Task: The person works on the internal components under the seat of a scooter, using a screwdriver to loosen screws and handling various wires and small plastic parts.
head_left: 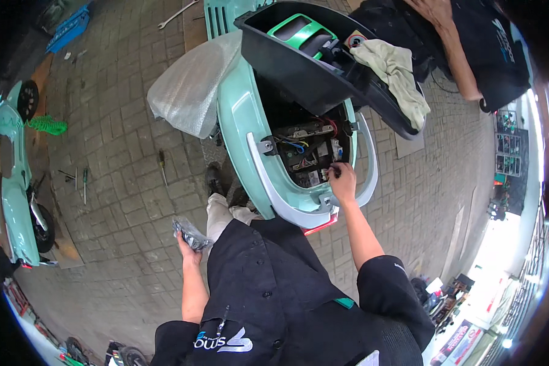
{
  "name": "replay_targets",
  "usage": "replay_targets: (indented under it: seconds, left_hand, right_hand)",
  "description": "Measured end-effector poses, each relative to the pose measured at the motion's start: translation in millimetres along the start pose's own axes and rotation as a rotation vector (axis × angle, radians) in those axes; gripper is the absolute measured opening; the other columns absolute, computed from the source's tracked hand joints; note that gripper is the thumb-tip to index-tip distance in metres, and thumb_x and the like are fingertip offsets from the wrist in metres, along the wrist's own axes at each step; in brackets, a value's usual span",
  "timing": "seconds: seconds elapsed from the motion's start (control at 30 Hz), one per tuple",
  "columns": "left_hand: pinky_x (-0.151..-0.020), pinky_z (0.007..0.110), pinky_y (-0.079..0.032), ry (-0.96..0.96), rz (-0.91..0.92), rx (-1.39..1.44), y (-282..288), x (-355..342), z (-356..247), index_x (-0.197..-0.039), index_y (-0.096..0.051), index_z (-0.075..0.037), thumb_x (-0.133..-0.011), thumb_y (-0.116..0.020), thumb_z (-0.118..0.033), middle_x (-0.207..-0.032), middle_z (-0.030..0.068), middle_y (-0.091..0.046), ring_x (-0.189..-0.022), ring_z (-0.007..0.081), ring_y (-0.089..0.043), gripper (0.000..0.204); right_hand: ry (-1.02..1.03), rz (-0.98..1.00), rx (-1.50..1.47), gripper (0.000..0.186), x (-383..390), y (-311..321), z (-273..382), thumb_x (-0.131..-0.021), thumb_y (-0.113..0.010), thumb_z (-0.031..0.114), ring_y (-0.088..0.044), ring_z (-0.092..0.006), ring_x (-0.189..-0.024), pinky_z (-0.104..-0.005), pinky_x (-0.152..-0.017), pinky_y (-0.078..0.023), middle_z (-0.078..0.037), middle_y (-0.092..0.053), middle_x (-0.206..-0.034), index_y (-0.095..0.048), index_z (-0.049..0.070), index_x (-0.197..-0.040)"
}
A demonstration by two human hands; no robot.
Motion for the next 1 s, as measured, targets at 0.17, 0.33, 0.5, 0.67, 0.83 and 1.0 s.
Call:
replay_targets:
  seconds: [0.17, 0.33, 0.5, 0.67, 0.83, 1.0]
  left_hand:
    - [-0.098, 0.046, -0.033, -0.046, -0.057, -0.100, 33, 5, -12, -0.130, -0.043, -0.015, -0.083, -0.043, -0.059, -0.126, 0.0046, -0.049, -0.113, 0.0260, -0.046, 0.065]
    - [-0.096, 0.046, -0.036, -0.054, -0.078, -0.158, 54, 13, -20, -0.128, -0.045, -0.016, -0.081, -0.045, -0.061, -0.122, 0.0039, -0.052, -0.109, 0.0276, -0.049, 0.065]
    - [-0.097, 0.047, -0.035, -0.097, -0.019, -0.106, 58, 16, -23, -0.128, -0.045, -0.015, -0.082, -0.045, -0.060, -0.122, 0.0042, -0.052, -0.110, 0.0273, -0.049, 0.065]
    - [-0.097, 0.047, -0.035, -0.115, -0.050, -0.131, 56, 21, -20, -0.129, -0.043, -0.013, -0.084, -0.044, -0.058, -0.122, 0.0064, -0.051, -0.110, 0.0279, -0.049, 0.064]
    - [-0.095, 0.046, -0.037, -0.016, 0.005, -0.077, 74, 0, -23, -0.128, -0.043, -0.013, -0.084, -0.045, -0.057, -0.121, 0.0068, -0.051, -0.108, 0.0281, -0.050, 0.062]
    - [-0.096, 0.051, -0.034, -0.112, 0.019, -0.110, 87, -9, -29, -0.129, -0.043, -0.013, -0.080, -0.047, -0.060, -0.124, 0.0095, -0.048, -0.111, 0.0328, -0.046, 0.069]
  right_hand:
    - [0.056, -0.051, 0.319, 0.021, -27, 22, -19, -0.075, -0.058, 0.012, -0.053, -0.0315, -0.096, -0.0431, -0.081, -0.042, -0.010, -0.060, -0.094, -0.063, 0.008, -0.095]
    - [0.173, 0.127, 0.506, 0.030, -57, 33, -25, -0.074, -0.061, 0.014, -0.050, -0.0285, -0.102, -0.0414, -0.090, -0.038, -0.007, -0.060, -0.099, -0.063, 0.015, -0.103]
    - [0.209, 0.259, 0.555, 0.033, -65, 23, -28, -0.072, -0.069, 0.025, -0.049, -0.0260, -0.105, -0.0435, -0.095, -0.034, -0.003, -0.061, -0.100, -0.063, 0.019, -0.104]
    - [0.210, 0.286, 0.567, 0.033, -66, 24, -33, -0.073, -0.068, 0.025, -0.047, -0.0257, -0.108, -0.0438, -0.096, -0.032, -0.002, -0.062, -0.101, -0.063, 0.020, -0.105]
    - [0.217, 0.281, 0.562, 0.029, -66, 26, -32, -0.075, -0.065, 0.020, -0.047, -0.0266, -0.108, -0.0440, -0.094, -0.033, -0.002, -0.064, -0.101, -0.064, 0.019, -0.104]
    - [0.235, 0.270, 0.518, 0.028, -67, 25, -31, -0.075, -0.063, 0.017, -0.047, -0.0272, -0.106, -0.0430, -0.093, -0.034, -0.002, -0.064, -0.099, -0.064, 0.019, -0.103]
Point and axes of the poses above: each hand's wrist, its own x-axis away from the middle knuckle, its own y-axis out of the back of the hand, z = x × y, the point moved 1 cm from there along -x, towards the middle knuckle
